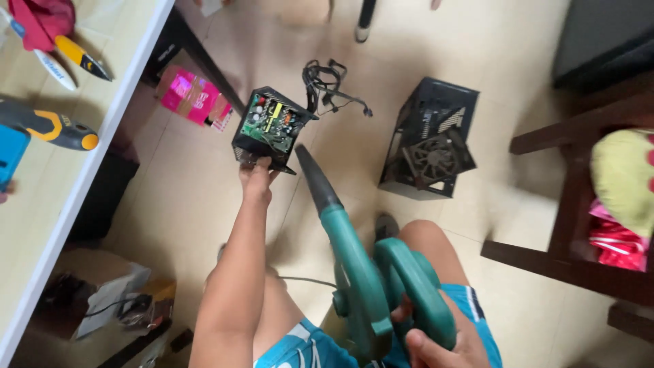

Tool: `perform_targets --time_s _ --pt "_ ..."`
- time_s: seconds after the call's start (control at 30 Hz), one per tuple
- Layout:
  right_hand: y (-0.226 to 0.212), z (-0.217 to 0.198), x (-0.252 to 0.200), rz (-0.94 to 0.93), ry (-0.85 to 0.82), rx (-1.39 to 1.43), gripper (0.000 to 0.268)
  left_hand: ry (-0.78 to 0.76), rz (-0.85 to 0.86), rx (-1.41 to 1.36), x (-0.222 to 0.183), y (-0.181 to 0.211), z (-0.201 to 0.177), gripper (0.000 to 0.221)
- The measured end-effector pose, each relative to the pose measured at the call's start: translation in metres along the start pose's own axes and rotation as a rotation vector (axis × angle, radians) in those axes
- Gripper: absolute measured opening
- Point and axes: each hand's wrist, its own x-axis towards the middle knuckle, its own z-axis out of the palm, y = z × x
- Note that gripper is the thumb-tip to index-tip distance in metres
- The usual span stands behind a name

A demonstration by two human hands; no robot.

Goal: Disassembling a computer power supply unit and cleaning its internal components using a portable blower and a brush to remove dust.

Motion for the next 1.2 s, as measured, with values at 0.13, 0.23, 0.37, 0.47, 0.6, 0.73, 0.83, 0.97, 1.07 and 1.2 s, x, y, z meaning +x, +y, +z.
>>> perform_targets --time_s 0.13,0.23,0.37,0.47,0.6,0.73,0.83,0.97,1.07,1.2 --pt "-0.039 0.01 -0.021 0.176 0.165 -0.138 0.046 -0.047 0.047 -0.059 -0.03 0.004 0.009 0.045" --pt "-0.042 -0.003 -0.035 0.061 0.092 -0.289 0.041 -0.053 0.05 -0.06 -0.058 0.001 0.017 0.041" --pt "-0.047 -0.019 -0.055 0.025 0.154 -0.418 0.029 -0.079 0.03 -0.101 -0.108 -0.012 0.005 0.039" --pt "-0.065 -0.014 -0.063 0.122 0.227 -0.52 0.022 -0.044 0.012 -0.088 -0.121 -0.021 -0.021 0.04" --pt "-0.121 0.012 -0.077 0.208 0.169 -0.794 0.022 -0.039 0.055 -0.062 -0.139 -0.008 -0.023 0.035" --pt "-0.132 0.0 -0.071 0.088 -0.032 -1.007 0.032 -0.004 0.073 0.003 -0.172 0.006 -0.031 0.048" --pt "-0.153 0.016 -0.068 0.056 -0.039 -1.083 0.027 0.051 0.144 0.129 -0.178 0.002 -0.039 0.057" --pt "-0.188 0.055 -0.082 0.224 0.081 -1.202 0.026 0.074 0.149 0.233 -0.188 0.004 -0.054 0.058" --pt "-0.18 0.031 -0.084 0.125 0.074 -1.236 0.027 0.087 0.162 0.258 -0.189 0.0 -0.061 0.05" --pt "-0.169 0.023 -0.092 0.119 0.074 -1.225 0.028 0.07 0.191 0.224 -0.178 -0.012 -0.071 0.047"
